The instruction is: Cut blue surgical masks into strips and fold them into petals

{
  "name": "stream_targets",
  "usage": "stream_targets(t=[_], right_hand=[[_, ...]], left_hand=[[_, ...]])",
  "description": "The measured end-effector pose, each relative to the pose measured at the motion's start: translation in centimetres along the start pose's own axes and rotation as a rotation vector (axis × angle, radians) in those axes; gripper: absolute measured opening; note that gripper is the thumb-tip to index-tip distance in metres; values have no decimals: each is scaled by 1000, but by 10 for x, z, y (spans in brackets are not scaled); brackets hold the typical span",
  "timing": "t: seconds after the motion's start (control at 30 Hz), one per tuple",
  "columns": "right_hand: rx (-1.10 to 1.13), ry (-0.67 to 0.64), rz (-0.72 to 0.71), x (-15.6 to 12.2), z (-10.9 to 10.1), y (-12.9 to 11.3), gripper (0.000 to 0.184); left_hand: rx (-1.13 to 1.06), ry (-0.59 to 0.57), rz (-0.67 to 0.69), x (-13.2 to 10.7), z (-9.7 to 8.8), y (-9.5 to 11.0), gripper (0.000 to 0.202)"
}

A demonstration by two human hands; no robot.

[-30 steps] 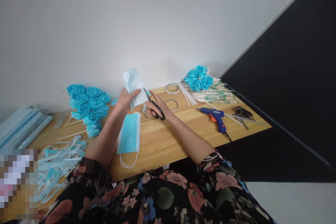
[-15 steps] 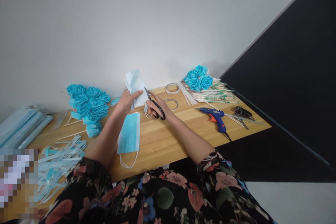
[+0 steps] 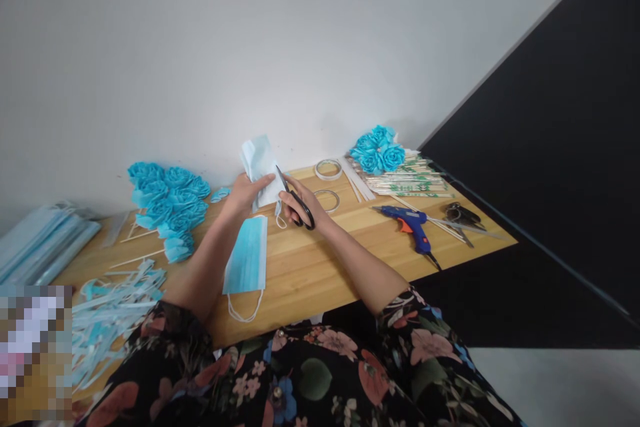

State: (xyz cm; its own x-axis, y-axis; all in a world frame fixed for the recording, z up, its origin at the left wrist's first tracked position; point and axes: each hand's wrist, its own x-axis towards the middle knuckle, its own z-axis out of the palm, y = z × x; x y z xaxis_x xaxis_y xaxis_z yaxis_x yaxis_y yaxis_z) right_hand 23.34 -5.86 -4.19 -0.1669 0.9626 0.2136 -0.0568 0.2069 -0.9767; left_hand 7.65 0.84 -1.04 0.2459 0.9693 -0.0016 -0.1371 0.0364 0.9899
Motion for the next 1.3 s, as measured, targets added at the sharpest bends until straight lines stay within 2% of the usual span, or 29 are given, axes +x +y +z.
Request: stream_targets(t=[0.57, 1.1, 1.3], right_hand=[[-10, 60, 28, 1, 2, 1, 82], [-11, 59, 31, 0, 1, 4, 78], [-1, 80, 51, 1, 1, 3, 83]], left_hand=[[-12, 7, 19, 1, 0, -2, 52], [-2, 23, 27, 4, -2, -5, 52], [-2, 24, 13, 3, -2, -4, 54]])
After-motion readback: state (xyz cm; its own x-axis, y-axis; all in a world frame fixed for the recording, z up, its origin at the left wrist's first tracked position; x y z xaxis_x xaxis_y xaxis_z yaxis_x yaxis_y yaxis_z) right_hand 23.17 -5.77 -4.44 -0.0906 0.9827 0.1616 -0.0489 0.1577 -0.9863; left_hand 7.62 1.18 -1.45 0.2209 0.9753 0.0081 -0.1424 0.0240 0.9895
